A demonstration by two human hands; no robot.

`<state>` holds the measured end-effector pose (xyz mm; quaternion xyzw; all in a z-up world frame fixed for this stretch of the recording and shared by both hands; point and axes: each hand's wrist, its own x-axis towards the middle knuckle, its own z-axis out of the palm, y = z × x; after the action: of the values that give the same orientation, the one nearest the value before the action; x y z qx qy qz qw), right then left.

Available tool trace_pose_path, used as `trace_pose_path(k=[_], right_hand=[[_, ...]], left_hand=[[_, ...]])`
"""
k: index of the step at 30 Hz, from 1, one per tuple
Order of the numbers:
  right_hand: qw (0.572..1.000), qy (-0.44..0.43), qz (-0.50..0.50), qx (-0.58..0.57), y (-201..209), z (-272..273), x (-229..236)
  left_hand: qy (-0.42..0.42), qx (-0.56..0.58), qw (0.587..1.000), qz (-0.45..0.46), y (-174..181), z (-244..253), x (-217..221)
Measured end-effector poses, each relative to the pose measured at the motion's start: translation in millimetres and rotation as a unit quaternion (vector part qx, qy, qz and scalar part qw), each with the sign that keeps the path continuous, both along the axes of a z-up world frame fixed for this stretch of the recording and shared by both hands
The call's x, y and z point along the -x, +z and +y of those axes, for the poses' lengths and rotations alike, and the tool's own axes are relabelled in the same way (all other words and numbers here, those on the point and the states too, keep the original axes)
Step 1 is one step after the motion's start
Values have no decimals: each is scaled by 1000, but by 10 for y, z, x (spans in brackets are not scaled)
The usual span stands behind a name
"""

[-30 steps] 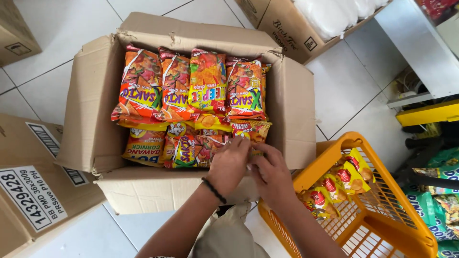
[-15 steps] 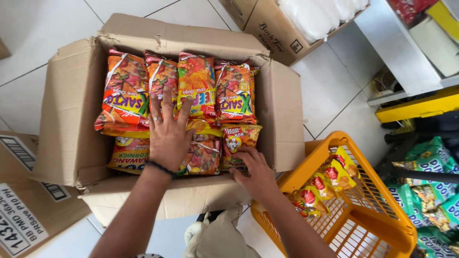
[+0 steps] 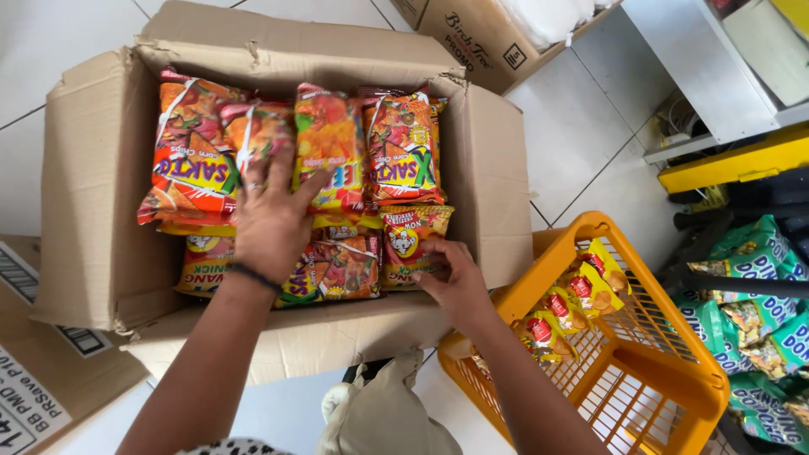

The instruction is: Transferring various snack bags from a cardboard box into a yellow plastic shopping basket for stocking.

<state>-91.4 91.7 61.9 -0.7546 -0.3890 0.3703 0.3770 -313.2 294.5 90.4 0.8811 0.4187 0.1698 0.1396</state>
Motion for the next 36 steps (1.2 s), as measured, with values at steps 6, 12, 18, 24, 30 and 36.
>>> trace_pose_path(k=[6,12,18,24,30,36], right_hand=[[996,-10,79,-35,127,3,-49],[995,3,90,-32,70,-3,-66],[1000,20,15,-10,132,-27,-36],[970,-132,138,-151,-146,112,-15],[976,1,-209,-65,271,616,-62],[956,50,-285,-35,575,625,-8]], left_hand=[[48,-63,996,-47,525,-614,622],[78,-84,986,120,535,-983,1058],[51,-90,928,358,708,-916,945],[16,-49,930,364,818,-872,962],[-74,-108,948,292,931,-525,242],[-98,-12,994,-36,475,-222,-575]])
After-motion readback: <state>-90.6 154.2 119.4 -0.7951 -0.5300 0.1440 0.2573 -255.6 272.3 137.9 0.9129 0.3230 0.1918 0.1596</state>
